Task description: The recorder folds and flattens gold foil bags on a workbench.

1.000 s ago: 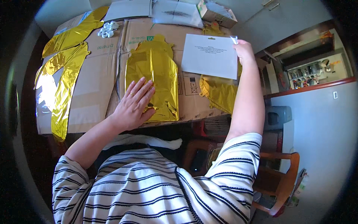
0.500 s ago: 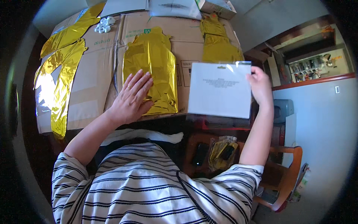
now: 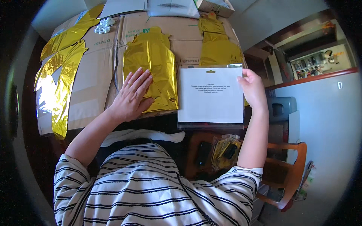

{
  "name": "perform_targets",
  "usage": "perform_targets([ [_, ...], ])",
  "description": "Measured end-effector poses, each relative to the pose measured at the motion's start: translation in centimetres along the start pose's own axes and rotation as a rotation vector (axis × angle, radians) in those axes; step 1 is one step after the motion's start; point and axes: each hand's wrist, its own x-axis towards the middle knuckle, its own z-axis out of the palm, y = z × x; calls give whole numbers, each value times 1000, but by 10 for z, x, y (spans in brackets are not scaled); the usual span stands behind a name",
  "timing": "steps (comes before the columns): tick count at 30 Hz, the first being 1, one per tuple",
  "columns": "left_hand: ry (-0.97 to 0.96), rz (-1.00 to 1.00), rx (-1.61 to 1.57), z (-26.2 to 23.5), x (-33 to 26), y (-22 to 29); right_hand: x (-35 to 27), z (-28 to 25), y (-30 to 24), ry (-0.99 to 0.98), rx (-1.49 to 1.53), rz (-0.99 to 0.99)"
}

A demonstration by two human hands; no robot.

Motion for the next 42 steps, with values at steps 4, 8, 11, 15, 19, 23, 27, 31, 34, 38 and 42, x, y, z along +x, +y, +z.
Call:
perform_targets([
  [4, -1, 4, -1, 0, 0, 1, 1, 2, 11, -37, 81, 53],
  [8, 1, 10, 2, 0, 0, 1, 3, 8, 13, -42, 78, 51],
  [11, 5, 8, -6, 0, 0, 1, 3, 15, 19, -68, 116, 69],
  [15, -2, 2, -8, 0, 0, 1, -3, 35, 32, -69, 236, 153],
  [19, -3, 0, 8, 2, 1, 1, -19, 59, 43, 47, 402, 4],
  [23, -8, 4, 0, 2, 3, 2, -47, 69, 50, 444, -480, -307],
  [27, 17, 15, 12, 1, 0, 0, -96, 68, 44, 585, -540, -283],
  [31, 25, 35, 38, 3, 4, 0, -140, 88, 112, 667, 167, 114],
  [34, 26, 39, 50, 4, 3, 0, -149, 69, 121, 50, 1041, 410],
  [38, -5, 23, 49, 5, 3, -1, -136, 69, 116, -211, 1089, 404],
  [42, 9, 28, 58, 5, 4, 0, -138, 77, 108, -183, 1053, 456],
])
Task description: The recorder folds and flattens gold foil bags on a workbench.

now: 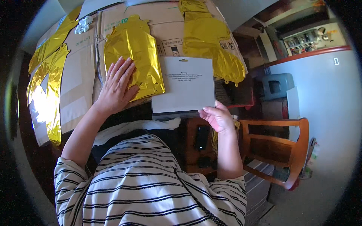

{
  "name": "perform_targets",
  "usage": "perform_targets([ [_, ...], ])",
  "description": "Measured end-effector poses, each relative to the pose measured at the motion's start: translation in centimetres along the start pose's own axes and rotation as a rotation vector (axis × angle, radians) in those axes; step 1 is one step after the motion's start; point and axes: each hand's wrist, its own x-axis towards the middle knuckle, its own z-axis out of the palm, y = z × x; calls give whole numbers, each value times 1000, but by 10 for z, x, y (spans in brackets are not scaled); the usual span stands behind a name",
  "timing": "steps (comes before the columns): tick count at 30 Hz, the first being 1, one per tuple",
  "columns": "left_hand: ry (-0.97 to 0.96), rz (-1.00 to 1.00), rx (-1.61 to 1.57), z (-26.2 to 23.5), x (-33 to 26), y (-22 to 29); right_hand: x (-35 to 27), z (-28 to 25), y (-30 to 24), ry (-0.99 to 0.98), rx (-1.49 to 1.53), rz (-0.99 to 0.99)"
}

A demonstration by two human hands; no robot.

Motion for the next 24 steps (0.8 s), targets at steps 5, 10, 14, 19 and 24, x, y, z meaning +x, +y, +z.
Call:
perform_targets([
  [5, -2, -4, -10, -2, -1, -1, -2, 3, 4, 138, -40, -114],
  [10, -12, -11, -9, -2, -1, 1, 0, 9, 6, 265, -294, -337],
  [14, -9, -7, -8, -2, -1, 0, 3, -4, 7, 266, -365, -332],
  [19, -10, -16, -8, -1, -2, 0, 1, 6, 13, 121, 30, -265],
  [24, 0, -15, -1, -2, -2, 1, 7, -2, 39, -136, 339, -292],
])
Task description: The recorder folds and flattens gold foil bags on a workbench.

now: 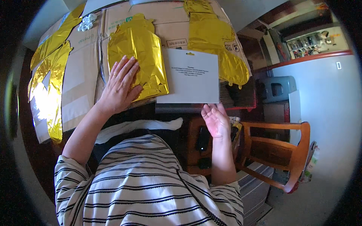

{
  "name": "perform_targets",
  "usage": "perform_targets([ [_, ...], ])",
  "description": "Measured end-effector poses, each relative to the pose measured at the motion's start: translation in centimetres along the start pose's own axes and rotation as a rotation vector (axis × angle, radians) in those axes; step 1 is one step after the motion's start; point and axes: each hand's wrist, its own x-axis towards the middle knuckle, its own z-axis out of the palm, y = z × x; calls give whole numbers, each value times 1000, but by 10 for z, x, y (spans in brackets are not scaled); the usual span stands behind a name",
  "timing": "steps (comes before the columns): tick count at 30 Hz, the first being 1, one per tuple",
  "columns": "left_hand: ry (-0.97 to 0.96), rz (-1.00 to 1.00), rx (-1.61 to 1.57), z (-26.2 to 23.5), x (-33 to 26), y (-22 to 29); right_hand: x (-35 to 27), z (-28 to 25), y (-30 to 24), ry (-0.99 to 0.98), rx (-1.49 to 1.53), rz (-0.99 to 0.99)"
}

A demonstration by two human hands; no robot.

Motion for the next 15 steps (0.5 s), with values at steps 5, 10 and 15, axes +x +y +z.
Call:
perform_targets([
  [5, -9, 1, -6, 0, 2, 0, 4, -6, 48, -97, 256, 38],
  [10, -13, -1, 9, 0, 1, 0, 10, 40, 53, 170, 89, 38],
  [15, 5, -2, -33, 1, 0, -1, 6, 40, 35, 254, -34, -9],
])
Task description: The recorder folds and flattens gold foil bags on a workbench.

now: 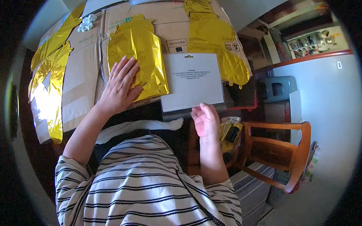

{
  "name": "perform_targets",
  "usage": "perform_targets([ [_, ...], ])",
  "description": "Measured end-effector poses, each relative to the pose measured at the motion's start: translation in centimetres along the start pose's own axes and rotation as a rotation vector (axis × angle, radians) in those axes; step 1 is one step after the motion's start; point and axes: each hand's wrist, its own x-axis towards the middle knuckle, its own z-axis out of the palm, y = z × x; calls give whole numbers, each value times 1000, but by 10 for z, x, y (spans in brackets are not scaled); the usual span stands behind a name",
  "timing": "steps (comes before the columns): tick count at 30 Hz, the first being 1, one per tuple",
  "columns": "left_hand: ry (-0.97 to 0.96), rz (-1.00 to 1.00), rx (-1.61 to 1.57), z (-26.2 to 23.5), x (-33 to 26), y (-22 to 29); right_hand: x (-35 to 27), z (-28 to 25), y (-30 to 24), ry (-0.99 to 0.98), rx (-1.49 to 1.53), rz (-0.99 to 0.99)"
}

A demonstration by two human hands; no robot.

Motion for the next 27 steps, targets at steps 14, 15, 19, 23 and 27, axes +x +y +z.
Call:
perform_targets([
  [14, -11, -6, -1, -1, 1, 1, -9, 9, 1, 61, -188, -97],
  [15, -8, -4, 1, -1, 0, 1, -9, 10, 0, 74, -199, -95],
  [19, 2, 1, 4, -2, 1, 1, -16, 8, -14, 150, -246, -207],
  [23, 25, 1, -12, -2, -1, -1, -26, 13, -40, 233, -461, -391],
  [27, 19, -4, -20, -5, 0, 1, -30, 28, -33, 234, -599, -448],
])
